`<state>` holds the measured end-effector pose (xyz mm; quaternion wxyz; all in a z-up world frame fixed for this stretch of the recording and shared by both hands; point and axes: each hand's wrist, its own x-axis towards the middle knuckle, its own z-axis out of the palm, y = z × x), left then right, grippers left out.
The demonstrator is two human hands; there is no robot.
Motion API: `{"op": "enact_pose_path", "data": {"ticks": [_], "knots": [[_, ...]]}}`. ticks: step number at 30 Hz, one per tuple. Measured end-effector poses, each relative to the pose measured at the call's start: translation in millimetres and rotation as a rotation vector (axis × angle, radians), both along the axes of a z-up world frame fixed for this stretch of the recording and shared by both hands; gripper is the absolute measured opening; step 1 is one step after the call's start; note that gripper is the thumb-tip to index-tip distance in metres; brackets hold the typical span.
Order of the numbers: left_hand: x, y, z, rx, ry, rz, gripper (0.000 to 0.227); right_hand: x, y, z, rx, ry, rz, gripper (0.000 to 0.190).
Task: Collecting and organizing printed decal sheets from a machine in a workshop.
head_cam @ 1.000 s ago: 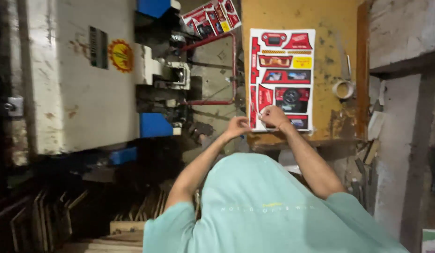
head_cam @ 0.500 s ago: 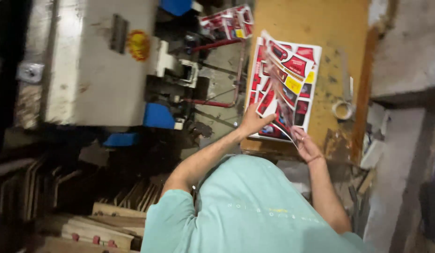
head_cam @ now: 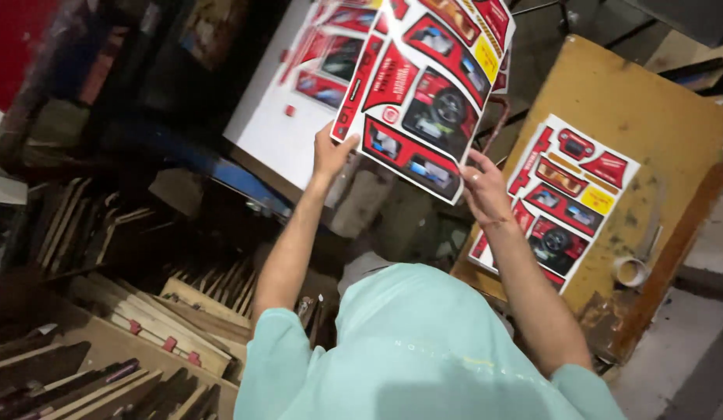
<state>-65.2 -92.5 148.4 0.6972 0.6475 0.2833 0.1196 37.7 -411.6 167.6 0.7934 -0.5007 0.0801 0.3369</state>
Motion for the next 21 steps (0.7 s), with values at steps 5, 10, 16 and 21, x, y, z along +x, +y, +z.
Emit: {"op": "enact_pose_path", "data": {"ticks": [5, 10, 16, 21], "knots": [[29.6, 72.4, -143.5, -0.036, 0.166, 0.132, 0.019, 32.1, 94.3, -132.0, -0.292, -0.068, -0.062, 0.047], [65.4, 99.9, -169.2, 0.034, 0.523, 0.288, 0.025, 58.0, 120.5, -208.5, -0.606, -0.236, -0.099, 0.045], [61.6, 127.0, -207.2, 0.198, 0.582, 0.237, 0.031, 75.1, 106.9, -200.7, -0.565, -0.22, 0.132, 0.044], [19.8, 197.5, -316.1, -0.295, 0.249, 0.476, 0.011, 39.6, 79.8, -55.9, -0.656, -0.703, 0.189, 0.024]]}}
